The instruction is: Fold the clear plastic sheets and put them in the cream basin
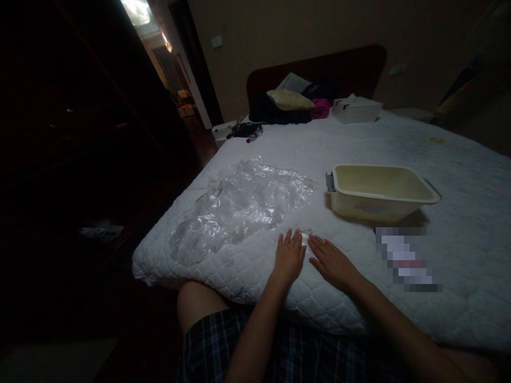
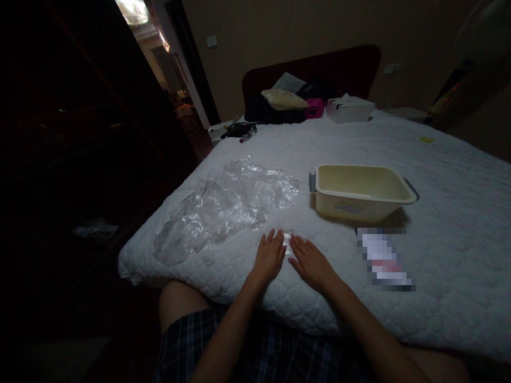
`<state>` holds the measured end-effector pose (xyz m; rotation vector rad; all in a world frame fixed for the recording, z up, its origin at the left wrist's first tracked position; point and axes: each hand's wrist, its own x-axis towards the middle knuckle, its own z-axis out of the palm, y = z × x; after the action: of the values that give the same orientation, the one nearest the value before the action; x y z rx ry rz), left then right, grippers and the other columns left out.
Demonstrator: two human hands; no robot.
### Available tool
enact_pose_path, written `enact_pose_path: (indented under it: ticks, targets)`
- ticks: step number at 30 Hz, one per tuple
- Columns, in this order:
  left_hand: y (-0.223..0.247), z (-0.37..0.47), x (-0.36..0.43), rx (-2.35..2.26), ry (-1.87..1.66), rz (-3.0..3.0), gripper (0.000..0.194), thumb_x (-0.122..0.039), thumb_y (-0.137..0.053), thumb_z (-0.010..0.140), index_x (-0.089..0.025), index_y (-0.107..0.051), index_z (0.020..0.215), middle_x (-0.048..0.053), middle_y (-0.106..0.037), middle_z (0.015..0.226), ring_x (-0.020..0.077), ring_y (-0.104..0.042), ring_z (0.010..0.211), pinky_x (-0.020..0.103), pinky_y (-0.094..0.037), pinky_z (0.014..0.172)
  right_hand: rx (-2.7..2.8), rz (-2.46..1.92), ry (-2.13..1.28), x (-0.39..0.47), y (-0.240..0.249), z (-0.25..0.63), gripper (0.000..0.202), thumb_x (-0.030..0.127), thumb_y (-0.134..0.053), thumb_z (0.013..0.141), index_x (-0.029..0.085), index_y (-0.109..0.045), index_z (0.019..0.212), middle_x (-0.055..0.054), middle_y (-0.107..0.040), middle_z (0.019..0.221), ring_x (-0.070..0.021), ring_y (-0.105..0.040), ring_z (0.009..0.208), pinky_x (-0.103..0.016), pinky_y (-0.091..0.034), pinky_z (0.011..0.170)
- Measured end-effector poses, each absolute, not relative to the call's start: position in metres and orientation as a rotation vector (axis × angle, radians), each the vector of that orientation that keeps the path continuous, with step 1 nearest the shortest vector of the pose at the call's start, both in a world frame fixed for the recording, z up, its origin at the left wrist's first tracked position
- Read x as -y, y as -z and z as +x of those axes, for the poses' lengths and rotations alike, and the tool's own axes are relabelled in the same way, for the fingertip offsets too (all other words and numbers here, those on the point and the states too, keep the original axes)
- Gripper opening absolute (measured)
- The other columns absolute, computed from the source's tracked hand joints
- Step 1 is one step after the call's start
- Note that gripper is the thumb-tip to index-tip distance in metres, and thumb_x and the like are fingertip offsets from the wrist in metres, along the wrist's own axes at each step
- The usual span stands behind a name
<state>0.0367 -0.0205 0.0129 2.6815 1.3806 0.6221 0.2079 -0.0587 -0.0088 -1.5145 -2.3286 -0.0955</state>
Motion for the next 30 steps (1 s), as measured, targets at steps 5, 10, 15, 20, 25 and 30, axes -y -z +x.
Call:
enact_pose_path:
  ticks: [5,10,15,20,25,30]
  targets:
    - [-0.014,0.024,0.017,-1.242,-0.528,2.714,0.044,-0.034,-0.032,0.093,-0.018,-0.037,0.133,0.006,-0.038,0.140,0.0217,-0.024,0.134,0.044,-0.020,0.109,2.294,-1.524,0.063,0.060,0.007,0.206,0.051,0.039,-0.040,0.089,0.016,-0.038,0.135,-0.012,-0.043,0.136,-0.0233,-0.033,0.129,-0.047,-0.030,0.104]
    - [-0.012,0.023,0.016,-1.253,-0.518,2.724,0.045,-0.035,-0.032,0.092,-0.018,-0.038,0.133,0.006,-0.036,0.141,0.0223,-0.023,0.134,0.044,-0.018,0.110,2.238,-1.438,0.129,0.064,-0.002,0.206,0.049,0.029,-0.043,0.088,0.012,-0.039,0.134,-0.016,-0.039,0.138,-0.0237,-0.033,0.129,-0.045,-0.034,0.103]
    - [-0.011,0.023,0.016,-1.222,-0.526,2.711,0.044,-0.035,-0.030,0.093,-0.017,-0.038,0.133,0.005,-0.035,0.142,0.0216,-0.021,0.135,0.044,-0.017,0.110,2.279,-1.364,0.250,0.067,-0.001,0.205,0.035,0.016,-0.039,0.089,0.012,-0.052,0.121,-0.015,-0.055,0.124,-0.0236,-0.046,0.120,-0.043,-0.040,0.097]
    - [-0.015,0.018,0.018,-1.174,-0.570,2.634,0.044,-0.033,-0.035,0.092,-0.020,-0.037,0.134,0.004,-0.037,0.140,0.0200,-0.019,0.135,0.044,-0.015,0.111,2.301,-1.349,0.231,0.066,-0.007,0.203,0.035,0.006,-0.037,0.084,0.014,-0.061,0.107,-0.013,-0.064,0.110,-0.0226,-0.057,0.106,-0.046,-0.038,0.097]
    - [-0.016,0.008,0.013,-1.031,-0.756,2.348,0.050,-0.027,-0.056,0.081,-0.022,-0.043,0.129,0.005,-0.036,0.141,0.0185,-0.029,0.132,0.042,-0.020,0.110,2.072,-1.419,-0.051,0.066,-0.026,0.200,0.024,0.018,-0.042,0.085,0.018,-0.062,0.100,-0.008,-0.068,0.097,-0.0206,-0.061,0.095,-0.046,-0.036,0.099]
    - [-0.015,0.008,0.004,-0.953,-0.957,1.859,0.030,-0.025,-0.063,0.075,-0.020,-0.063,0.104,0.008,-0.056,0.123,0.0196,-0.052,0.113,0.043,-0.024,0.107,1.754,-1.444,-0.472,0.064,-0.047,0.194,0.028,0.033,-0.042,0.087,0.019,-0.064,0.096,-0.008,-0.068,0.095,-0.0217,-0.063,0.089,-0.038,-0.048,0.082]
